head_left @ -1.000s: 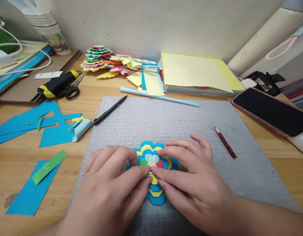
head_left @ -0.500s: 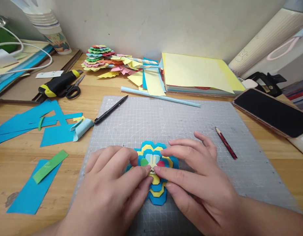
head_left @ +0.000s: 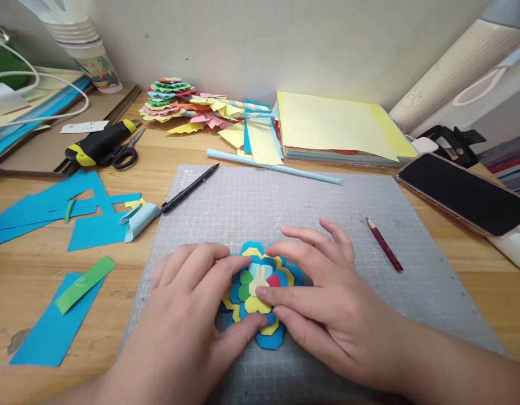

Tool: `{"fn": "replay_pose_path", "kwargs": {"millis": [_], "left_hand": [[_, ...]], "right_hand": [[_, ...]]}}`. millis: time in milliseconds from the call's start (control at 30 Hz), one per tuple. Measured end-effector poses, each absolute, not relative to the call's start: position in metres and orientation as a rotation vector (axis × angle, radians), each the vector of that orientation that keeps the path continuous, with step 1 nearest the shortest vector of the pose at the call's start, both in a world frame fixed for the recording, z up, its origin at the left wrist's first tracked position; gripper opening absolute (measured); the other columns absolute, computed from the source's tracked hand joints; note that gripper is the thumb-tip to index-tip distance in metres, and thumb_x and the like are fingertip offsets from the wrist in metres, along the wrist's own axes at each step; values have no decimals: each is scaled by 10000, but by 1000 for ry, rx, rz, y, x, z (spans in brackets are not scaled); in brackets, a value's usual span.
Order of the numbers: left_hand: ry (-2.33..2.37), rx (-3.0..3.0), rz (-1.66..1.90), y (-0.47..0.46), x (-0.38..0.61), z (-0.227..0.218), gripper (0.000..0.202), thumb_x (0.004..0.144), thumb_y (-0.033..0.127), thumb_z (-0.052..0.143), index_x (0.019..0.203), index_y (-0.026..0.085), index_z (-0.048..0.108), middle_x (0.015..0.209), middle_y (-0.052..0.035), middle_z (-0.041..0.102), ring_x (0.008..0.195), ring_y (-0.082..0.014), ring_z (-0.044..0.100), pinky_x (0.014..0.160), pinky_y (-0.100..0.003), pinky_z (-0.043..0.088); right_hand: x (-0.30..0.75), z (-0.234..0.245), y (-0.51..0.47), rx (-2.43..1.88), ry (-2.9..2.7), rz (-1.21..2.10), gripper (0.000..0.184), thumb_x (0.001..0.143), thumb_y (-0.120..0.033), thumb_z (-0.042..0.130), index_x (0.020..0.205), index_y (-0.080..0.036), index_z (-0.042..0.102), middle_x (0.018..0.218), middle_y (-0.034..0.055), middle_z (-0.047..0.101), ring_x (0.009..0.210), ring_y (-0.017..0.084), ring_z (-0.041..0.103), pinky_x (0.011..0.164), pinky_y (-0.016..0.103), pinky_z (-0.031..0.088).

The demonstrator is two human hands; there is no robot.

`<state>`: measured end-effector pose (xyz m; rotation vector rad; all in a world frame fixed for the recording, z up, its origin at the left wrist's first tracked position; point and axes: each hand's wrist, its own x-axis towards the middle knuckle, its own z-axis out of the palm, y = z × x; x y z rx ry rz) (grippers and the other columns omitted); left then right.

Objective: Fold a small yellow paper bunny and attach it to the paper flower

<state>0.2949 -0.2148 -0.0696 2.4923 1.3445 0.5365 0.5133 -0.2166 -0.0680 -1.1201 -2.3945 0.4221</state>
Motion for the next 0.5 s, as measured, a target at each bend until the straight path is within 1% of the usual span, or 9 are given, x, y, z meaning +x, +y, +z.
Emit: {"fn": "replay_pose_path", "kwargs": {"millis": [200, 300, 400, 500], "left_hand": [[1355, 2483, 479, -216, 296, -72, 600, 726, 472, 757, 1229, 251, 515, 1099, -60, 521, 991, -277, 500, 843, -465, 419], [1367, 2465, 457, -217, 296, -71, 606, 729, 464, 752, 1239, 255, 500, 1115, -65, 521, 1012, -285, 499, 858, -472, 412], [1374, 2458, 459, -217, 296, -71, 607, 730, 473, 748, 1241, 264, 495, 1104, -63, 528, 1000, -283, 501, 853, -468, 412], [1376, 2456, 459, -217, 296, -71, 597, 736, 478, 741, 1234, 260, 495, 1095, -61, 531, 997, -281, 498, 853, -467, 407]], "right_hand": [[508, -70, -221, -1164, -2400, 399, 166, 908, -271, 568, 961, -302, 722, 1246, 47, 591, 1296, 289, 406, 1084, 603, 100], [508, -70, -221, -1108, -2350, 407, 185, 900, -244, 559, 975, -293, 722, 1203, 28, 636, 1258, 273, 456, 1098, 589, 95], [509, -70, -221, -1074, -2172, 405, 222, 901, -221, 527, 972, -276, 730, 1110, 12, 689, 1186, 250, 522, 1113, 565, 130], [510, -71, -219, -1092, -2130, 349, 231, 886, -234, 536, 974, -285, 743, 1150, 10, 679, 1186, 263, 513, 1111, 564, 150]]}}
